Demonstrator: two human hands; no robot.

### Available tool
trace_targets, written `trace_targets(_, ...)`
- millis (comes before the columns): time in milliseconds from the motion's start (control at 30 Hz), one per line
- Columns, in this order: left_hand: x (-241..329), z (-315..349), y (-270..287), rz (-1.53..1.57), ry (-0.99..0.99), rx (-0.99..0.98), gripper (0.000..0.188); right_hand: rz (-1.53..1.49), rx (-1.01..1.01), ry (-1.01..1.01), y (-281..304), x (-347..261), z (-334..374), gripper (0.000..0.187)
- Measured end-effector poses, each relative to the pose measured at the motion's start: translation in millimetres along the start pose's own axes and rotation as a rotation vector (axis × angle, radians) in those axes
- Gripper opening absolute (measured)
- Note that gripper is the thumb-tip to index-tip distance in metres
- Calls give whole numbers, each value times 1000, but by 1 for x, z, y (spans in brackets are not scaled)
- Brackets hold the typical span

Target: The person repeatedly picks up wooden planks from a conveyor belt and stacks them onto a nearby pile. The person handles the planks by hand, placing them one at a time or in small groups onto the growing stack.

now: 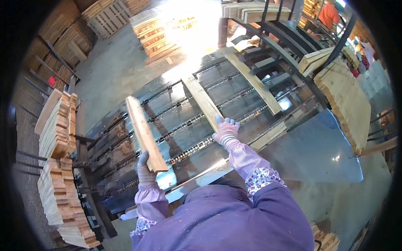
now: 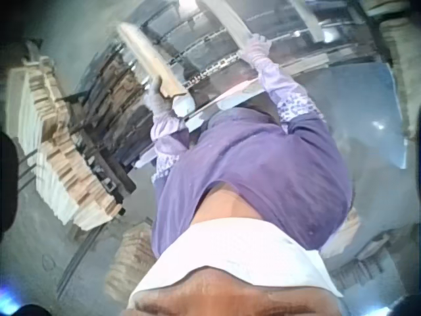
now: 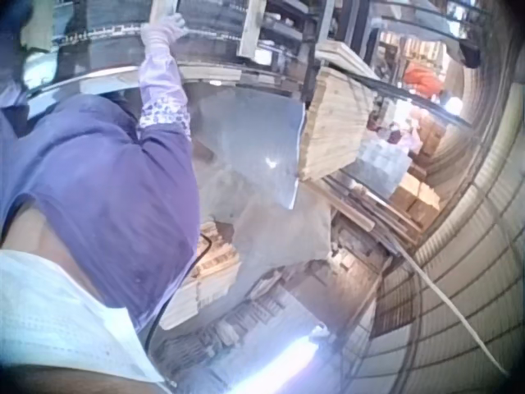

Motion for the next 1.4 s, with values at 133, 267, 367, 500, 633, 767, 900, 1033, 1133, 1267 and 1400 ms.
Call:
trace_targets(133, -43, -5, -89, -13, 103, -187, 66, -1012, 202, 255, -8, 2, -19, 88)
trace_targets(267, -95, 0, -124, -100, 53, -238, 75, -1693, -580, 236, 3, -50, 35, 87)
trace_targets(367, -144, 3, -138, -111, 154, -206, 107, -1570, -584, 321, -18, -62, 62, 93)
trace_targets(500, -168, 6, -131, -351, 175, -162, 124, -1520, -643, 418, -34, -57, 66, 94)
trace_targets(633, -172, 5, -138, -278, 236, -73, 109, -1442, -714, 518, -34, -59, 52, 100)
trace_targets(767, -167, 13, -148, -331, 171, -27, 92, -1384, -715, 476, -31, -53, 49, 100)
trace_targets(900, -171, 21, -144, -370, 228, -18, 84, -1328, -741, 311, -31, -48, 46, 96)
trace_targets(1033, -171, 33, -154, -230, 173, -109, 79, -1177, -644, 376, -21, -39, 29, 106)
trace_targets(1133, -168, 43, -131, -128, 237, -39, 72, -1282, -659, 360, -18, -23, 11, 65)
trace_targets(1267, -173, 55, -127, 95, 321, 29, 72, -1761, -979, 324, 20, -11, 43, 51)
trace_targets(1400, -186, 53, -120, -54, 293, -20, 83, -1711, -1080, 76, -7, -13, 68, 55)
Point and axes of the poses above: each hand's wrist, its own z-axis away from the middle knuckle, its own y-axis out of the back of the hand, x = y × z, the point moved 10 cm from there along -z, towards the middle knuckle, and after that the axes turned 6 degrees about z, right-handed, at the moved point
